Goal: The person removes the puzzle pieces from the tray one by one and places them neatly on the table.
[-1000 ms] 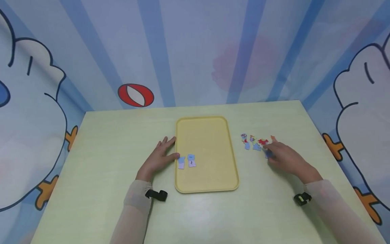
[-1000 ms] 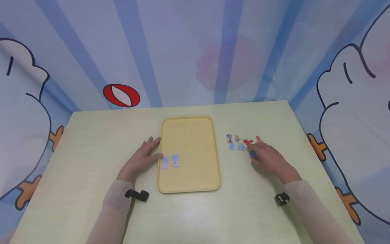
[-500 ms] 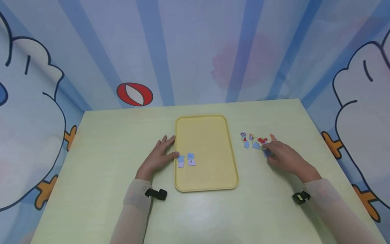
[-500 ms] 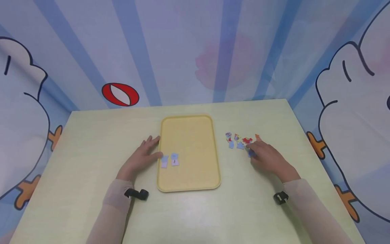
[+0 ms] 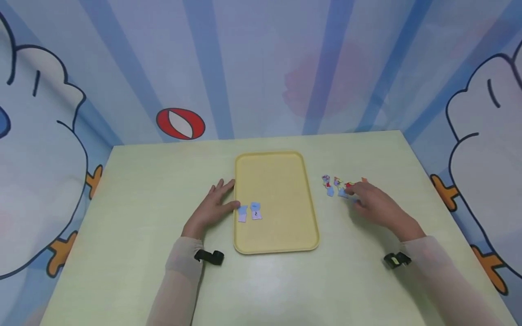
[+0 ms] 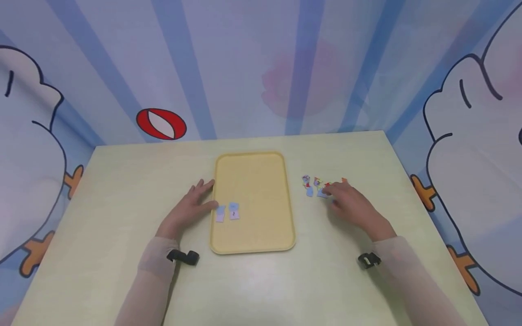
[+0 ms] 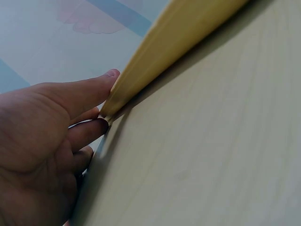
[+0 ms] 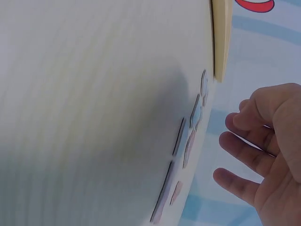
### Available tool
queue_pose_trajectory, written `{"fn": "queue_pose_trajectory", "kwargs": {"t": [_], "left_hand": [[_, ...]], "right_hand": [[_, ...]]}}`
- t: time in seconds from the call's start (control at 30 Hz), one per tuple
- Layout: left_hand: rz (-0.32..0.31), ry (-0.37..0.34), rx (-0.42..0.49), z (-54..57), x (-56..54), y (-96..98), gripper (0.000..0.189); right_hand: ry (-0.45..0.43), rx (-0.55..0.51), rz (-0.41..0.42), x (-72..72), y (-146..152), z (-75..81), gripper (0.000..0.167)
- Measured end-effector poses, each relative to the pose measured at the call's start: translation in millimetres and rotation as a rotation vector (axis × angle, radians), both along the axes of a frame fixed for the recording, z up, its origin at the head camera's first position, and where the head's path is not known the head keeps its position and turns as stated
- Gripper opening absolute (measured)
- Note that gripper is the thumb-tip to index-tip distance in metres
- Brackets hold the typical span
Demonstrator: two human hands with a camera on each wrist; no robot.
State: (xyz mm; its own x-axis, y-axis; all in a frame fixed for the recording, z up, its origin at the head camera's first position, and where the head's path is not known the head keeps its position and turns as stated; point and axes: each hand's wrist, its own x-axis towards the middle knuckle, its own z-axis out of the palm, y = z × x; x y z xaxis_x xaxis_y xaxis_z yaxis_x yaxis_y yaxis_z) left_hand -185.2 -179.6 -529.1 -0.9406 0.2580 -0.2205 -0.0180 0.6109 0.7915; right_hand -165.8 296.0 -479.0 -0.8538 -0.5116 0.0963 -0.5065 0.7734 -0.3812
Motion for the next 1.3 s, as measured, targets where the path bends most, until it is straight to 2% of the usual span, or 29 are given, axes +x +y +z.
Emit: {"fn": "queue_pose_trajectory", "kwargs": {"t": [0.23, 0.5, 0.8, 1.0, 1.3], "left_hand": [[0.015, -0.015, -0.005, 2.5, 1.2, 1.7, 0.080], [0.032, -0.032, -0.025, 4.1, 4.0, 3.5, 0.080], [0.018, -0.012, -0.012, 3.9, 2.7, 2.9, 0.080], [0.013, -0.013, -0.002, 0.9, 2.2, 1.8, 0.080], [0.017, -0.006, -0.002, 3.0, 2.8, 2.4, 0.080]], "right_hand": [[0.056, -0.030, 0.041, -2.3, -18, -6.8, 0.033], [0.086, -0.078, 0.086, -1.7, -42, -4.8, 0.028], [0.206, -0.087, 0.161, -6.4, -76, -1.8, 0.027], [0.202, -0.100, 0.197, -6.9, -98, -1.2, 0.025], [0.177, -0.101, 0.266, -10.4, -125, -2.8, 0.025]]}}
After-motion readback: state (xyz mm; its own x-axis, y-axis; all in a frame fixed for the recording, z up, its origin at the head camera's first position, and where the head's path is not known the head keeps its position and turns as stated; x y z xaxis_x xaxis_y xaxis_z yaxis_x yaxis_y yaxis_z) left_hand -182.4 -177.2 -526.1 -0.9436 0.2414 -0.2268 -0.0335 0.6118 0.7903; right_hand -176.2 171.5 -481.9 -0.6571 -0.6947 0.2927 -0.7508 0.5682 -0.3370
